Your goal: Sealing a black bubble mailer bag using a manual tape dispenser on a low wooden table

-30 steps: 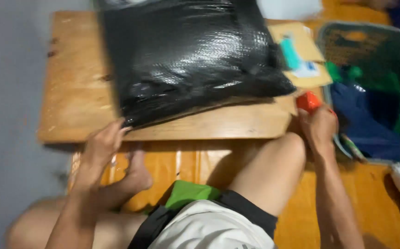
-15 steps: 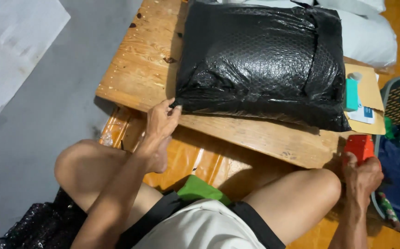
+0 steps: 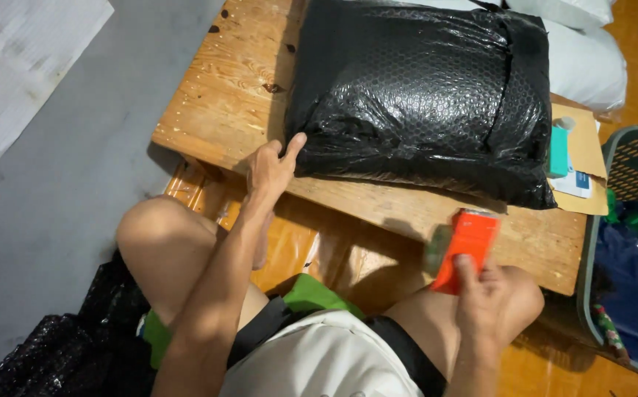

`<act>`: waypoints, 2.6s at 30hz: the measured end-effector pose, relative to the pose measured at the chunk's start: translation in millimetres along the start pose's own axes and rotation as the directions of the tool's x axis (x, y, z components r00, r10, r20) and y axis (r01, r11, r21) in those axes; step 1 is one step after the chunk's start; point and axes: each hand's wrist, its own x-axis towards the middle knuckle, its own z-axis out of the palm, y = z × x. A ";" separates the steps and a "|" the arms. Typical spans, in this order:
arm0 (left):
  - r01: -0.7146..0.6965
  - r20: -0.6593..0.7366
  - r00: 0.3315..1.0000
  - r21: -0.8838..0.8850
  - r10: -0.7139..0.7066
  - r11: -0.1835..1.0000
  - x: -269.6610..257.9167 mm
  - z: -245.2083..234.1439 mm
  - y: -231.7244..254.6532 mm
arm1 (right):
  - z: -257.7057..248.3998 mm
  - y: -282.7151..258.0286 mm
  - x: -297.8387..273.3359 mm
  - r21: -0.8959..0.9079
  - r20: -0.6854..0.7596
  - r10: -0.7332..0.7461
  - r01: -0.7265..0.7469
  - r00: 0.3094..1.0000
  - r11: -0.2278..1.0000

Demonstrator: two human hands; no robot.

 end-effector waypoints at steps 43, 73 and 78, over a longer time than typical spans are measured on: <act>0.238 0.353 0.923 -0.837 0.153 0.493 -184.1 10.9 14.0 | 77.9 57.9 -67.9 0.203 0.575 -0.049 -0.084 0.816 0.976; 0.501 0.433 0.826 -0.858 -0.362 0.115 -178.9 49.5 -4.8 | 72.0 42.7 -83.4 -0.142 0.587 0.042 0.051 0.808 0.989; 0.476 0.426 0.844 -0.875 -0.325 0.087 -176.5 45.5 -1.9 | 72.9 31.6 -92.7 -0.045 0.562 0.152 -0.154 0.813 0.987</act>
